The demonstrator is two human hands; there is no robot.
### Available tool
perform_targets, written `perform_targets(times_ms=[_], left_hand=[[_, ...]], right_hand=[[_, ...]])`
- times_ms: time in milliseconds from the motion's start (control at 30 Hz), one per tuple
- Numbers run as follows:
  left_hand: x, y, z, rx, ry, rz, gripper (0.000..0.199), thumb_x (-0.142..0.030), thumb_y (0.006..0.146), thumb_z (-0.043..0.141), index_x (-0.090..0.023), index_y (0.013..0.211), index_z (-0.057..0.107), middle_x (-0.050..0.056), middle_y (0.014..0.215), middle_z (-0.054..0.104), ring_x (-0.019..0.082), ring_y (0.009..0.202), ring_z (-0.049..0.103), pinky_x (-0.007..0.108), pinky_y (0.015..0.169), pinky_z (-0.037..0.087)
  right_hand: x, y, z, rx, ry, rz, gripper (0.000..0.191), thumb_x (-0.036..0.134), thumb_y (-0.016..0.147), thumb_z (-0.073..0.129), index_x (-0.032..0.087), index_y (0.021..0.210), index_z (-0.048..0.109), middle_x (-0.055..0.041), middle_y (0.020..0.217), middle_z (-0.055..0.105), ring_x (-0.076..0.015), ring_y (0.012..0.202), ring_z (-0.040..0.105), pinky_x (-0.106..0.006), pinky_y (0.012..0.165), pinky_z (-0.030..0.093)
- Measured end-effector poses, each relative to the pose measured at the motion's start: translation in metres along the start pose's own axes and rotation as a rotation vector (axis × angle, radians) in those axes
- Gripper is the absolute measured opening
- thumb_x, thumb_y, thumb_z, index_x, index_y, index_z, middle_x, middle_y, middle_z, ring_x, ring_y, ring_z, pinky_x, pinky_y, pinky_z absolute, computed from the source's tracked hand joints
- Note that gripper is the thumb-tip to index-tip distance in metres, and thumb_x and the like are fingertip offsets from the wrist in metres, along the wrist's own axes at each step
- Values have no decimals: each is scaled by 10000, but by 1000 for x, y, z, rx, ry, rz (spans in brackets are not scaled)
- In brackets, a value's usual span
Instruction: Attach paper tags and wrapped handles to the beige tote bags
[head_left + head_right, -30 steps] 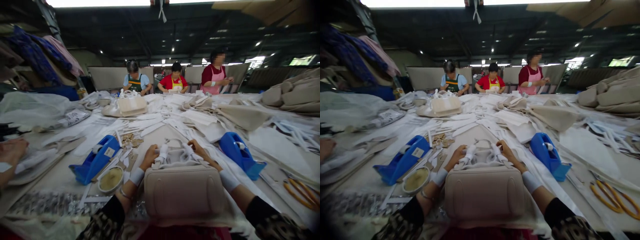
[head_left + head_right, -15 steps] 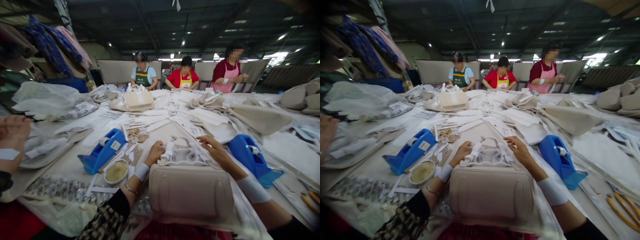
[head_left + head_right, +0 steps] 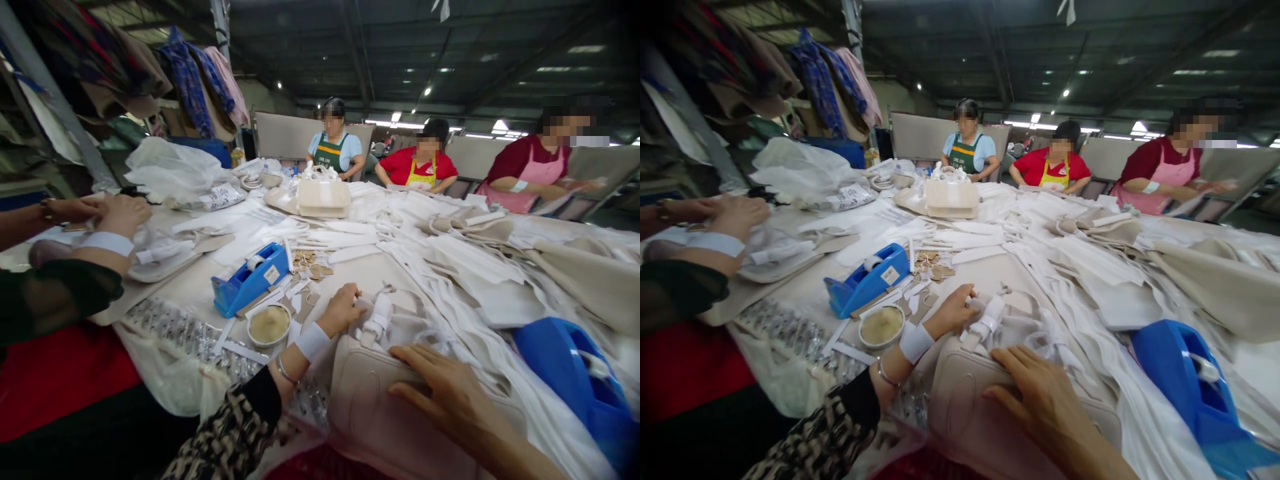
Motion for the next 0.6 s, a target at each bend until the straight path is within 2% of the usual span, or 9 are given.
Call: perform_targets(times_ms=[100, 167, 233, 300, 367, 500, 600], left_hand=[[-13, -33, -36, -53, -151, 37, 279, -111, 782, 526, -177, 1040, 610, 85, 1292, 568, 214, 1179, 507, 332, 995, 402], [-15, -62, -55, -70, -297, 19, 261, -147, 828, 492, -186, 1041, 638, 71, 1189, 634, 208, 1113, 557, 320, 952, 435], [-8, -91, -64, -96, -391, -67, 220, -190, 831, 518, -183, 993, 667, 64, 1054, 677, 207, 1007, 598, 308, 893, 461], [2, -115, -60, -112, -475, -160, 187, -211, 809, 561, -184, 950, 681, 64, 1001, 678, 207, 959, 609, 292, 840, 474], [8, -131, -46, -102, -598, -213, 174, -218, 789, 590, -187, 935, 680, 67, 1005, 664, 207, 957, 610, 276, 802, 480], [11, -145, -17, -124, -790, -243, 135, -274, 799, 618, -191, 897, 664, 56, 970, 652, 200, 935, 595, 274, 825, 461], [10, -150, 0, -113, -887, -281, 185, -347, 842, 588, -200, 912, 676, 35, 915, 658, 186, 868, 582, 282, 833, 443]], right_hand=[[-4, -11, 1, -95, -37, -43, 336, 390, 846, 614, 243, 1148, 614, -66, 1018, 725, -235, 905, 705, -325, 732, 588], [-7, -15, 2, -133, -71, -64, 360, 414, 832, 620, 240, 1148, 614, -58, 1025, 731, -230, 891, 714, -315, 733, 598], [-7, -16, 4, -147, -120, -99, 418, 436, 810, 634, 241, 1178, 606, -57, 1048, 733, -238, 892, 719, -315, 728, 607], [-5, -13, 4, -156, -184, -157, 502, 473, 783, 649, 241, 1225, 595, -67, 1065, 735, -258, 890, 723, -324, 700, 617], [-2, -9, 4, -162, -243, -210, 570, 519, 759, 658, 233, 1248, 594, -81, 1063, 738, -272, 876, 726, -323, 655, 621], [1, -6, 2, -165, -294, -256, 566, 555, 746, 667, 234, 1211, 629, -66, 1041, 745, -255, 851, 730, -295, 622, 617], [-3, -12, 4, -192, -306, -266, 566, 540, 737, 681, 250, 1221, 632, -50, 1009, 751, -260, 826, 729, -315, 648, 609]])
Point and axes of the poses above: each hand's wrist, its own y-axis towards the middle knuckle, its own z-axis out of the palm, x = y × z, the point moved 7 cm from there along y, towards the middle knuckle
